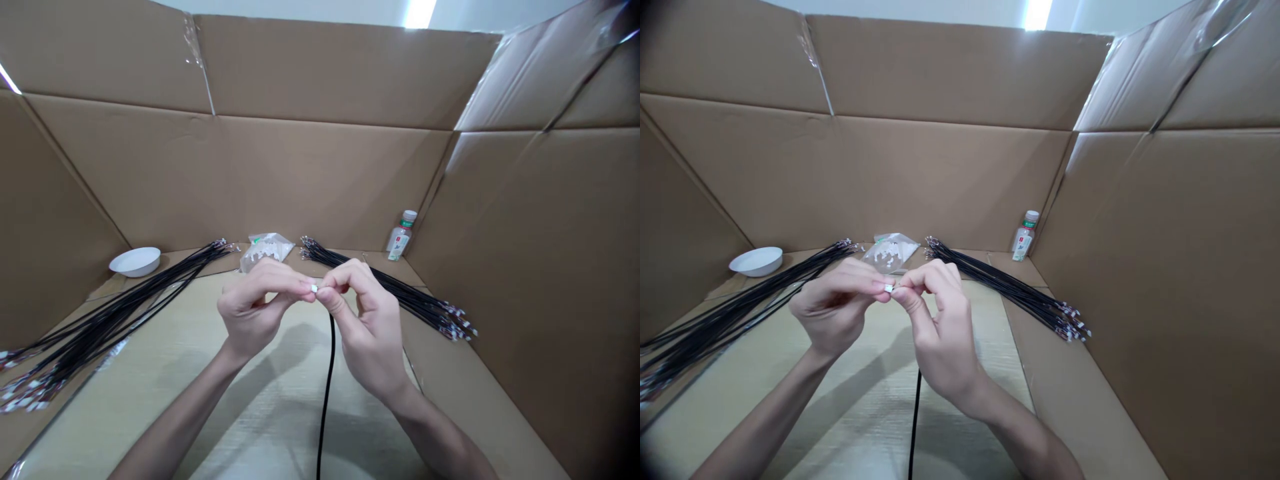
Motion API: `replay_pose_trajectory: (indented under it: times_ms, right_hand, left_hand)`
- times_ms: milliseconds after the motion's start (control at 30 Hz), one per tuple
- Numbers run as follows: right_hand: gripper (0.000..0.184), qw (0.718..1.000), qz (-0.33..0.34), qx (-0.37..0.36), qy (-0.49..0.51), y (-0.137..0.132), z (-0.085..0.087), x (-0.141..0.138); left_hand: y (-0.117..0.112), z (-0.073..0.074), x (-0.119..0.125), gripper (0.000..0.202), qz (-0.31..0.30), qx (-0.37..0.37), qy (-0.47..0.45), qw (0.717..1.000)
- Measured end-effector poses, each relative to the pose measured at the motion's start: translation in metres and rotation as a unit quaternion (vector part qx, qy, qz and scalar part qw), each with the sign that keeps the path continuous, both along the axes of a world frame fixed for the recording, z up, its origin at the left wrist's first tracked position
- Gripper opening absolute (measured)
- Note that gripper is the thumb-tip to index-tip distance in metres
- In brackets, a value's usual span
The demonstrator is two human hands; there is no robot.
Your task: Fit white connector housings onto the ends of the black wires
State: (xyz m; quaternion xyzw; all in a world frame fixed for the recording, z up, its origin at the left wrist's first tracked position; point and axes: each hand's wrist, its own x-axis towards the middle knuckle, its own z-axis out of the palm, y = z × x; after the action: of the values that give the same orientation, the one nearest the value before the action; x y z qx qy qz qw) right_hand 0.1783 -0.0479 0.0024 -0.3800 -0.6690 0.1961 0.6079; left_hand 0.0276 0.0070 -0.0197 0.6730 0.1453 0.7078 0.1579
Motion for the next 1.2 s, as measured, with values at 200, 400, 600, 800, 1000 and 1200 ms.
replay_pose_trajectory:
  times_ms: [200, 400, 600, 800, 1000, 1200]
  right_hand:
    - [0.015, 0.997, 0.047, -0.027, 0.062, 0.011, -0.002, -0.001]
    - [0.009, 0.969, 0.141, -0.131, 0.158, 0.03, -0.003, 0.004]
    - [0.018, 0.973, 0.138, -0.14, 0.119, 0.033, -0.003, 0.01]
    - [0.014, 0.992, 0.106, -0.058, 0.031, 0.028, -0.001, 0.008]
    - [0.016, 0.998, 0.041, -0.005, -0.04, 0.025, -0.003, 0.006]
    - [0.017, 0.998, 0.048, -0.021, -0.02, 0.026, -0.004, 0.003]
  left_hand:
    - [0.001, 0.004, 0.002, 0.007, -0.054, -0.101, -0.05, 0.992]
    - [0.008, 0.001, 0.001, 0.013, -0.043, -0.213, -0.102, 0.971]
    - [0.008, 0.003, 0.0, 0.015, -0.061, -0.26, -0.112, 0.957]
    - [0.002, 0.009, 0.002, 0.016, -0.12, -0.319, -0.14, 0.93]
    - [-0.003, 0.014, 0.004, 0.018, -0.146, -0.384, -0.159, 0.898]
    - [-0.005, 0.017, 0.003, 0.02, -0.189, -0.435, -0.173, 0.863]
